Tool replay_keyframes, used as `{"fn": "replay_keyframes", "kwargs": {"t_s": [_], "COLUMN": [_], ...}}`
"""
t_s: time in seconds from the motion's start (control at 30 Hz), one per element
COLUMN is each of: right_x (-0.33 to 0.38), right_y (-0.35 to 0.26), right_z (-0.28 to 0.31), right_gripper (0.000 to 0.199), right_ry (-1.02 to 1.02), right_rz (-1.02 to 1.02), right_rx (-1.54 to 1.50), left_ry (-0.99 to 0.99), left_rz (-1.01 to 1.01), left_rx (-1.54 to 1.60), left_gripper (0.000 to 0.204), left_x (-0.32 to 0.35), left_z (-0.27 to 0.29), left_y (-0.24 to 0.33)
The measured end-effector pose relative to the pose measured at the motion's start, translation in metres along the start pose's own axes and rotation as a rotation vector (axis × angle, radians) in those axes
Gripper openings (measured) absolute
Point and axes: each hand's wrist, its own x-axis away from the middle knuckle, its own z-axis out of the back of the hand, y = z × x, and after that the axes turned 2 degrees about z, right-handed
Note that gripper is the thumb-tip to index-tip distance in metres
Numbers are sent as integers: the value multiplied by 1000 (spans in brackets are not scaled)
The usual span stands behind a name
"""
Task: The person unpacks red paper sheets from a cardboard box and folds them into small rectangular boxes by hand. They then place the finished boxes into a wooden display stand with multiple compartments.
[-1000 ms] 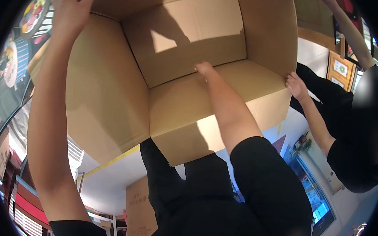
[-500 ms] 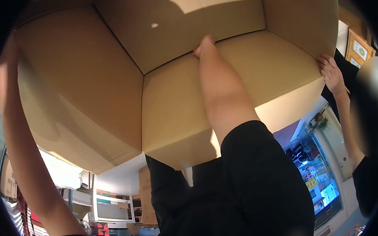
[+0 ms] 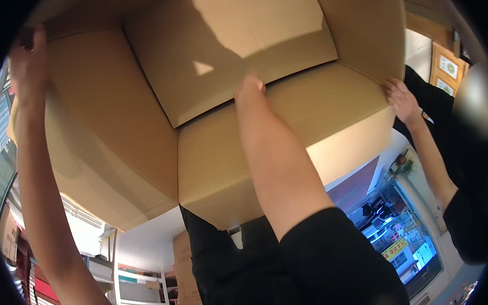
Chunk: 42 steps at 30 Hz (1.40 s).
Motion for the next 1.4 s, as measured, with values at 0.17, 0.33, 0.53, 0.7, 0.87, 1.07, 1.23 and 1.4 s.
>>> {"fn": "replay_keyframes", "kwargs": {"t_s": [0.17, 0.33, 0.53, 0.7, 0.87, 1.07, 1.23, 1.4], "right_x": [122, 258, 423, 497, 532, 564, 526, 507], "right_y": [-41, -118, -174, -75, -13, -4, 34, 128], "right_z": [1, -7, 54, 196, 284, 258, 173, 78], "right_gripper": [26, 19, 34, 52, 42, 52, 40, 31], "right_ry": [-122, -383, -703, -703, -927, -1053, -1167, -1277], "right_rz": [103, 654, 810, 799, 609, 58, 341, 218], "right_rx": [-3, 225, 107, 244, 913, 328, 625, 686], "left_ry": [178, -116, -564, -931, -853, -385, -83, 178], "left_rz": [-174, -77, 57, 524, 711, 927, 1125, 1412], "left_rx": [198, 353, 779, 1428, 1685, 1738, 1732, 1645], "left_gripper": [79, 71, 64, 58, 52, 51, 40, 31], "left_x": [34, 49, 121, 206, 297, 405, 517, 570], "left_z": [10, 44, 151, 257, 307, 366, 329, 300], "left_y": [46, 67, 70, 26, -85, -181, -259, -270]}}
